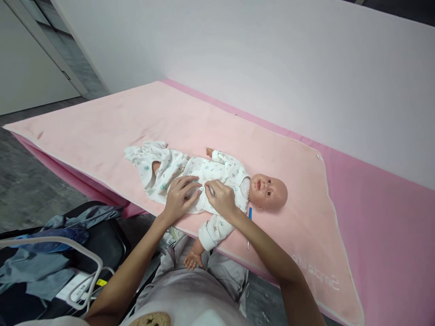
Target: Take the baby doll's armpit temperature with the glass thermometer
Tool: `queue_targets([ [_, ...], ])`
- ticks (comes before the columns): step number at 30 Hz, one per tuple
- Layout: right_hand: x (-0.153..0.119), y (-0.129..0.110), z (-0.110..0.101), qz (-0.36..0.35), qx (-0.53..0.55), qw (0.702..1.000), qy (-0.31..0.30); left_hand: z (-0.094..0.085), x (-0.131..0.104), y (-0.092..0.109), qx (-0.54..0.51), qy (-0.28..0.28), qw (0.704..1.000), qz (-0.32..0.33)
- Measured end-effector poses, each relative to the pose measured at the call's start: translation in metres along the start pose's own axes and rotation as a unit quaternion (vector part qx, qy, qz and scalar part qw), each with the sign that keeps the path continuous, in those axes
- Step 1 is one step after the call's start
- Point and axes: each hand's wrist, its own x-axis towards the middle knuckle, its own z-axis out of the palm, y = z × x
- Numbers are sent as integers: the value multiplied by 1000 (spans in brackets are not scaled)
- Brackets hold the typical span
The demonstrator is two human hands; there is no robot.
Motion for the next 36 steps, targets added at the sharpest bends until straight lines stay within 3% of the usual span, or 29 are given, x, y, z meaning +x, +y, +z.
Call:
queue_targets([
  [5, 1, -5, -3, 12, -17, 999, -44, -2, -1, 3, 18, -14, 1000, -6],
  [10, -15, -15, -35, 39, 38, 996, -65, -2, -5, 2, 40, 0, 999, -26],
  [13, -49, -15, -56, 106, 55, 993, -20, -3, -5, 0, 5, 6, 1000, -29],
  [17, -115, -18, -68, 206, -134, 966, 77, -5, -5, 0, -40, 46, 996, -60],
  [22, -170, -34, -68, 269, -245, 930, 47, -5, -4, -1, -58, 57, 996, -46],
  [26, -168, -34, -79, 280, -236, 928, 64, -4, -3, -2, -64, 57, 996, -37],
  [32, -136, -33, -123, 309, -195, 900, 237, -6, -6, -3, -75, 49, 995, -36],
  [36, -125, -36, -131, 316, -170, 890, 282, -6, -7, -4, -62, 41, 997, -18],
])
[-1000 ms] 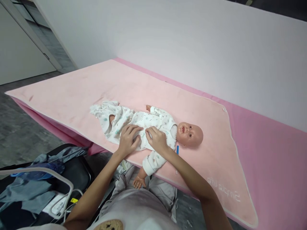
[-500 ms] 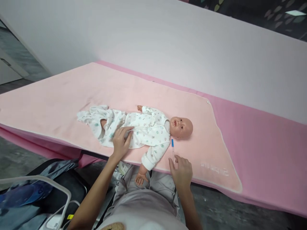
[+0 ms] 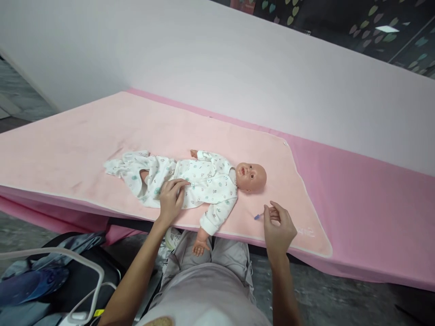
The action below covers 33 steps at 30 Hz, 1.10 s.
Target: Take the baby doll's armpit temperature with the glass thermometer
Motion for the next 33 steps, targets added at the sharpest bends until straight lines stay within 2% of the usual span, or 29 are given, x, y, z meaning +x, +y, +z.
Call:
queue_targets([
  [7, -14, 13, 9, 66, 39, 995, -68, -1, 0, 0, 5, -2, 1000, 18],
  [10, -17, 23, 11, 141, 52, 982, -111, 0, 0, -2, 3, -8, 1000, 25],
  [14, 6, 32, 1, 268, 173, 923, -215, 1, 0, -4, 4, -7, 1000, 24],
  [15, 17, 33, -5, 281, 218, 908, -221, 1, 0, -4, 4, -7, 1000, 23],
  [17, 43, 34, -17, 294, 317, 884, -175, 1, 1, -4, 3, -7, 1000, 22],
  [19, 66, 31, -26, 274, 398, 871, -83, 1, 1, -3, 3, -10, 1000, 20],
  [20, 74, 28, -27, 262, 419, 867, -68, 0, 1, -3, 4, -12, 1000, 20],
  [21, 80, 23, -27, 248, 414, 872, -80, 0, 1, -3, 4, -12, 1000, 21],
  [24, 83, 6, -26, 183, 295, 914, -211, 0, 1, -4, 3, -13, 1000, 21],
  [26, 78, -3, -30, 117, 229, 942, -216, 0, 0, -4, 4, -17, 1000, 19],
  [28, 73, -9, -36, 100, 262, 938, -205, 0, 0, -4, 6, -20, 1000, 16],
  [30, 69, -13, -38, 96, 288, 925, -227, 0, 0, -4, 8, -18, 1000, 15],
  [33, 70, -20, -35, 106, 278, 926, -233, -1, 0, -3, 6, -20, 1000, 16],
])
